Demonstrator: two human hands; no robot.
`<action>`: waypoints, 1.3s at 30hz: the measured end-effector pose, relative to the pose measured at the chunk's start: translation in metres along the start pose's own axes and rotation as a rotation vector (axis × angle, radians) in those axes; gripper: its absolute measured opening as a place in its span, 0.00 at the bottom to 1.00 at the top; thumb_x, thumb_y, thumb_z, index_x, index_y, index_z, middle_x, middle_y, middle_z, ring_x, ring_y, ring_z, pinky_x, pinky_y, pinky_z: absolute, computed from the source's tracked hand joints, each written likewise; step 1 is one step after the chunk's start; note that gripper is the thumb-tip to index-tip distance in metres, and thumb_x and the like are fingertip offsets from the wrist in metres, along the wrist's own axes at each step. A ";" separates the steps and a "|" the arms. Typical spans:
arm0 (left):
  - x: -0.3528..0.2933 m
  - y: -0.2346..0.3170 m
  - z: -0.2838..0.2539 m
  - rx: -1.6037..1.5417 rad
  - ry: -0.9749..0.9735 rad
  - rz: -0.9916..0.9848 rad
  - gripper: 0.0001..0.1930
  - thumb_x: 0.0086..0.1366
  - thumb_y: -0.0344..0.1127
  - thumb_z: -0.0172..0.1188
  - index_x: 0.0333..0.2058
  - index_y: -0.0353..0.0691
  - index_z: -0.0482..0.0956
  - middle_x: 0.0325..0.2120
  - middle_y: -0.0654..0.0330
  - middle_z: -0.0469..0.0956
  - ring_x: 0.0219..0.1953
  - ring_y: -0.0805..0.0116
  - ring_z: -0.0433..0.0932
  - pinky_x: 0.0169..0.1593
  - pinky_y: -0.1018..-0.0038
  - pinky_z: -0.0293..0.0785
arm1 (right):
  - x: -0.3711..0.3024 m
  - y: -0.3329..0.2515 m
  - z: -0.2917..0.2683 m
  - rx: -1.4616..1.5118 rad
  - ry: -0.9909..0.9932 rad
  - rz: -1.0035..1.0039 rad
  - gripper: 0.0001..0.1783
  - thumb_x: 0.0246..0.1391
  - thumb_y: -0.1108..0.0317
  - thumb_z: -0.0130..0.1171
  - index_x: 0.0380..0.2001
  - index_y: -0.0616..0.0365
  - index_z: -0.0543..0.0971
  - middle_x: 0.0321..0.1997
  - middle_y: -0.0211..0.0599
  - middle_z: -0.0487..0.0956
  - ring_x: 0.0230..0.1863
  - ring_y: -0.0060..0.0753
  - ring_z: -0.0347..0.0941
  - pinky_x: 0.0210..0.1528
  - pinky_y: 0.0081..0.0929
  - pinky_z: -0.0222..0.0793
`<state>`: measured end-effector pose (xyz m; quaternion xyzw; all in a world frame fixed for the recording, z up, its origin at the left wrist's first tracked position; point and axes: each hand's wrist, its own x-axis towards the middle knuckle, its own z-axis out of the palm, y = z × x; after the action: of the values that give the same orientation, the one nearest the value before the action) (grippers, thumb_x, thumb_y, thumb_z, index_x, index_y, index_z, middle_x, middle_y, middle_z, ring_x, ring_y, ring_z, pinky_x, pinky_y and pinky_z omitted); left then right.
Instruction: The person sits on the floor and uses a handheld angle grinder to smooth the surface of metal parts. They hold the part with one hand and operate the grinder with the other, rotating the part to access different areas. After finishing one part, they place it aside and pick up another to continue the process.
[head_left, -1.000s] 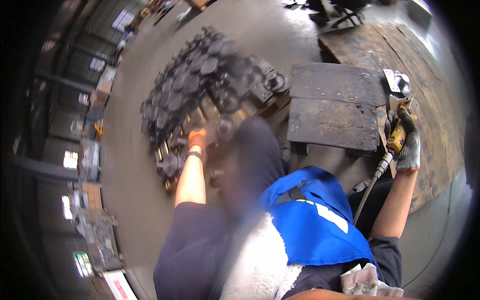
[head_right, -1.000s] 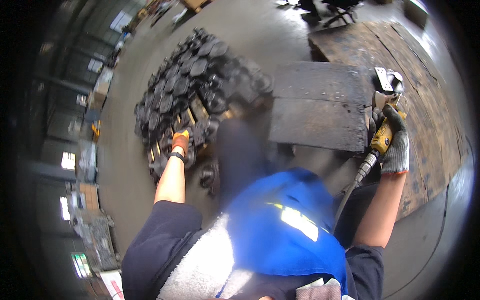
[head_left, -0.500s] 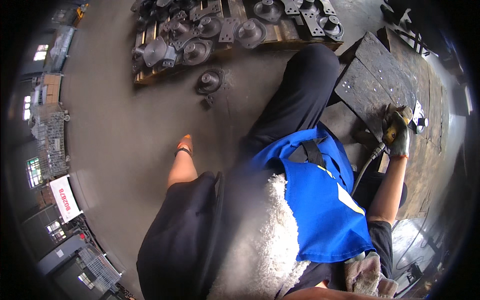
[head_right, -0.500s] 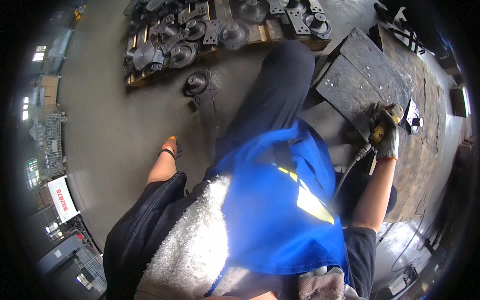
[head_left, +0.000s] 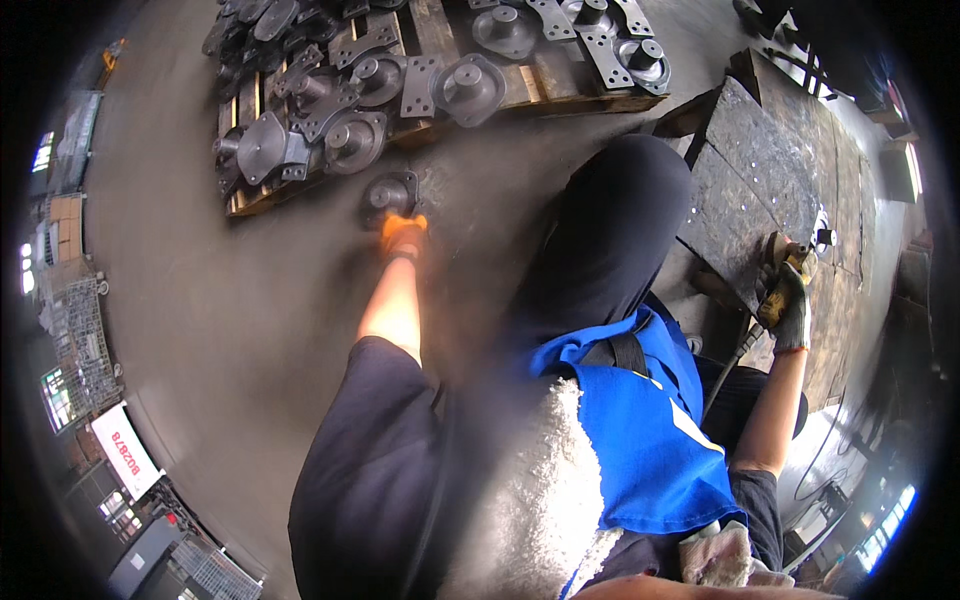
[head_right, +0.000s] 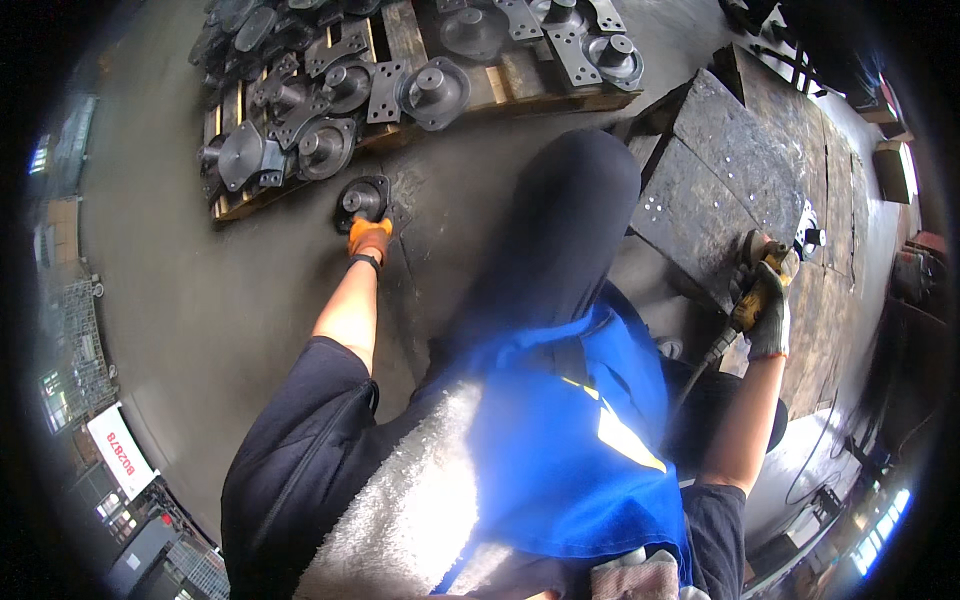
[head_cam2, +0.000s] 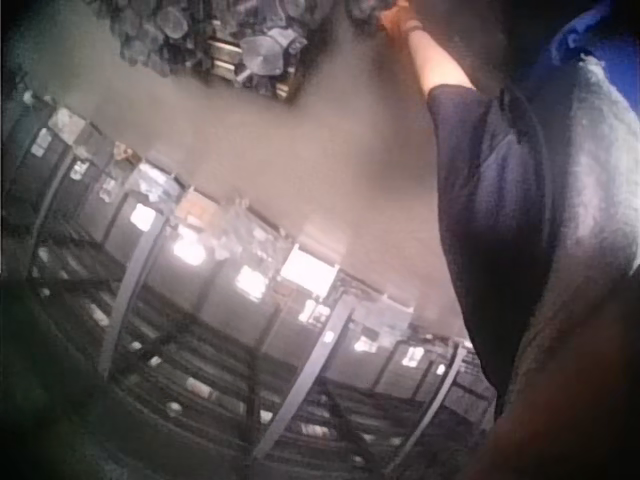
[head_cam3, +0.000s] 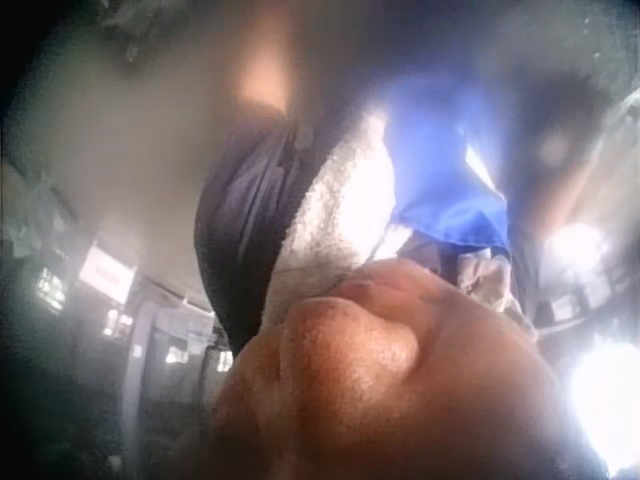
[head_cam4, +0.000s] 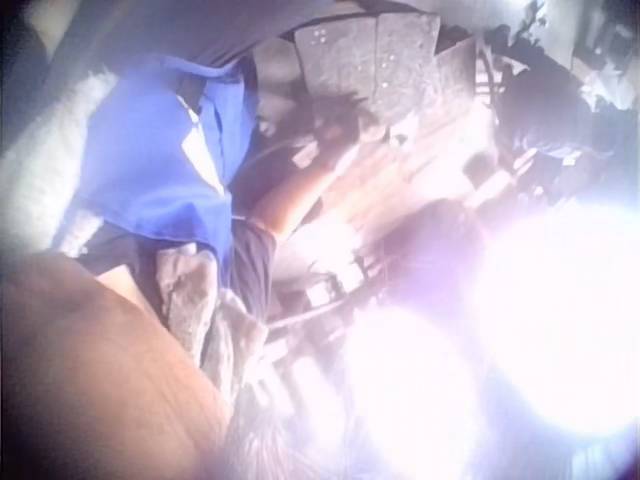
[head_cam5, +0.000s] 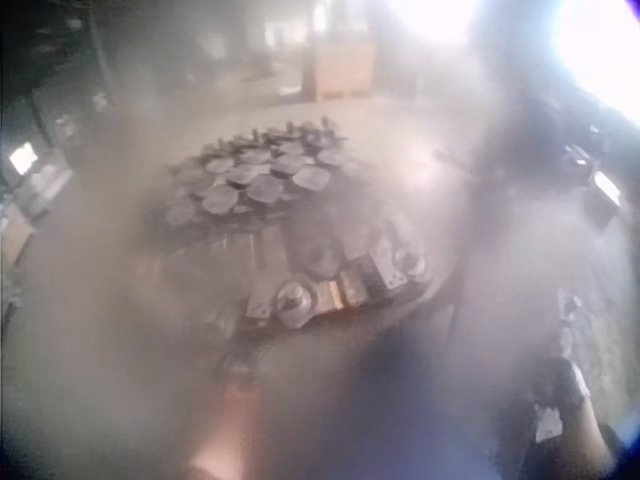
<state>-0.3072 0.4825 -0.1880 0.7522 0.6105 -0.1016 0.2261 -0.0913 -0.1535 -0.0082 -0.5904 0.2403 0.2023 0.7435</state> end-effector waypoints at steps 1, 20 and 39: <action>0.015 0.008 0.012 0.050 0.024 0.004 0.34 0.50 0.54 0.65 0.54 0.45 0.70 0.49 0.47 0.76 0.52 0.45 0.74 0.54 0.57 0.71 | -0.001 0.001 0.002 0.002 0.015 -0.010 0.20 0.55 0.63 0.60 0.51 0.53 0.72 0.40 0.36 0.79 0.39 0.35 0.78 0.42 0.32 0.77; 0.046 0.082 0.037 -0.228 0.354 0.382 0.33 0.47 0.53 0.67 0.51 0.45 0.73 0.43 0.49 0.79 0.45 0.47 0.78 0.48 0.54 0.72 | -0.006 0.001 0.029 0.098 0.045 0.006 0.18 0.57 0.63 0.57 0.48 0.59 0.73 0.44 0.42 0.80 0.41 0.38 0.78 0.43 0.33 0.76; 0.037 0.287 -0.027 0.063 0.015 0.238 0.32 0.47 0.52 0.68 0.50 0.43 0.76 0.52 0.53 0.75 0.55 0.53 0.75 0.52 0.49 0.72 | 0.002 -0.003 -0.001 0.052 -0.007 0.073 0.17 0.57 0.63 0.57 0.47 0.58 0.73 0.44 0.39 0.79 0.44 0.36 0.78 0.48 0.34 0.76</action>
<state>-0.0247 0.4837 -0.1183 0.8269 0.5149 -0.0875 0.2084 -0.0880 -0.1549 -0.0070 -0.5612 0.2642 0.2250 0.7514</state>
